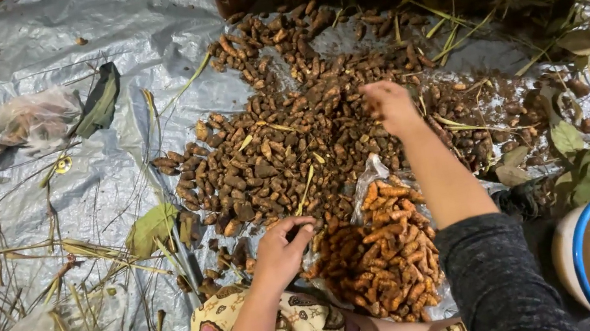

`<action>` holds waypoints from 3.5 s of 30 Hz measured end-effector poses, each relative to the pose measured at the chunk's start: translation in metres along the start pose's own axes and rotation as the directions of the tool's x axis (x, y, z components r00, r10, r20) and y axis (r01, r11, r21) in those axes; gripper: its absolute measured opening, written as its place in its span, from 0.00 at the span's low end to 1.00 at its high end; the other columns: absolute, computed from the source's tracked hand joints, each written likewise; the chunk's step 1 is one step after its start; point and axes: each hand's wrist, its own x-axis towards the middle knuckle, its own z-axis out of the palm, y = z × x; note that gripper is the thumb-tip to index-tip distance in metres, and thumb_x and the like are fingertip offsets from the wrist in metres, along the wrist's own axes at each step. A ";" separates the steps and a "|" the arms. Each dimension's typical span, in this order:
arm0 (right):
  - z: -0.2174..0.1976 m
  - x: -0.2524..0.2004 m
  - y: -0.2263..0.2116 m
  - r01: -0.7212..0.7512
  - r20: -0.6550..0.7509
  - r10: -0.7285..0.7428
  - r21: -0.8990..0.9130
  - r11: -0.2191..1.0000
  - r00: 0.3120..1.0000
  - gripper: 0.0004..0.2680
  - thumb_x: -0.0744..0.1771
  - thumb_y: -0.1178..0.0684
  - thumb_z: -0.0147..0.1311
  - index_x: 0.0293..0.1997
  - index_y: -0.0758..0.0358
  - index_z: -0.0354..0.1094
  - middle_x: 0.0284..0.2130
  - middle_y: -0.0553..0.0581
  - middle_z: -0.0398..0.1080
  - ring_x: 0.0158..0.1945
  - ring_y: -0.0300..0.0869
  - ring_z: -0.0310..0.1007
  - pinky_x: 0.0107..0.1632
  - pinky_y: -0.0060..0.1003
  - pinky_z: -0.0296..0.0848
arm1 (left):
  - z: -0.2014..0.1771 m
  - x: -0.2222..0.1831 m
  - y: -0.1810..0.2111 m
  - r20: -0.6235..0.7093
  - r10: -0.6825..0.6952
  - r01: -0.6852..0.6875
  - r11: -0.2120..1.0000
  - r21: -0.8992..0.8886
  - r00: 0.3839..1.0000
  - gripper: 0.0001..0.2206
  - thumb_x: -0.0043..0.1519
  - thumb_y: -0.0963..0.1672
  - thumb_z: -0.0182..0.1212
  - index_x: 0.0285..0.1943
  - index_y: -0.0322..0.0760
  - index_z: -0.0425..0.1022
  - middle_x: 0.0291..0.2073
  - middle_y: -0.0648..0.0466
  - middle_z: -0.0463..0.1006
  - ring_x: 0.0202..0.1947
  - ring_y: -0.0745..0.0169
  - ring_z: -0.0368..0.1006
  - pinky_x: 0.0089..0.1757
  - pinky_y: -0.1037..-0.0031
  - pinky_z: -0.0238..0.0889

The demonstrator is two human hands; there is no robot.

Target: Sorting harvested turmeric roots on a plastic sheet, separating them from debris and organizing them into a pile.

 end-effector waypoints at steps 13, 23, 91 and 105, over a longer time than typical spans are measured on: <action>0.013 0.003 0.049 0.432 0.395 -0.393 -0.902 0.006 0.830 0.11 0.64 0.52 0.51 0.51 0.56 0.65 0.41 0.54 0.66 0.37 0.42 0.72 0.37 0.30 0.74 | 0.000 0.004 -0.005 -0.030 0.032 -0.030 0.998 0.051 0.999 0.11 0.56 0.45 0.54 0.44 0.42 0.78 0.37 0.42 0.77 0.44 0.41 0.70 0.44 0.59 0.63; -0.145 -0.095 -0.040 -0.046 0.158 -0.036 0.487 0.872 0.987 0.07 0.60 0.56 0.48 0.38 0.55 0.64 0.22 0.46 0.57 0.21 0.31 0.55 0.18 0.14 0.47 | 0.004 -0.001 -0.011 -0.070 0.063 -0.062 0.998 0.014 0.996 0.10 0.54 0.44 0.56 0.42 0.42 0.79 0.39 0.41 0.76 0.47 0.40 0.68 0.48 0.59 0.60; -0.398 -0.232 0.077 -0.385 -0.568 -0.210 -0.742 0.549 0.796 0.13 0.66 0.45 0.41 0.47 0.60 0.67 0.36 0.62 0.70 0.38 0.54 0.70 0.45 0.47 0.67 | 0.164 -0.072 -0.116 0.881 -0.326 0.571 0.817 0.079 0.344 0.13 0.60 0.43 0.48 0.43 0.24 0.71 0.20 0.46 0.74 0.17 0.65 0.67 0.21 0.83 0.57; -0.369 -0.222 0.051 -0.442 -0.431 0.118 -0.817 0.369 0.895 0.25 0.57 0.29 0.47 0.52 0.53 0.64 0.64 0.64 0.35 0.64 0.69 0.32 0.60 0.67 0.34 | 0.165 -0.070 -0.114 0.863 -0.380 0.605 0.788 0.112 0.334 0.13 0.61 0.44 0.48 0.42 0.26 0.72 0.19 0.47 0.73 0.14 0.67 0.64 0.19 0.83 0.53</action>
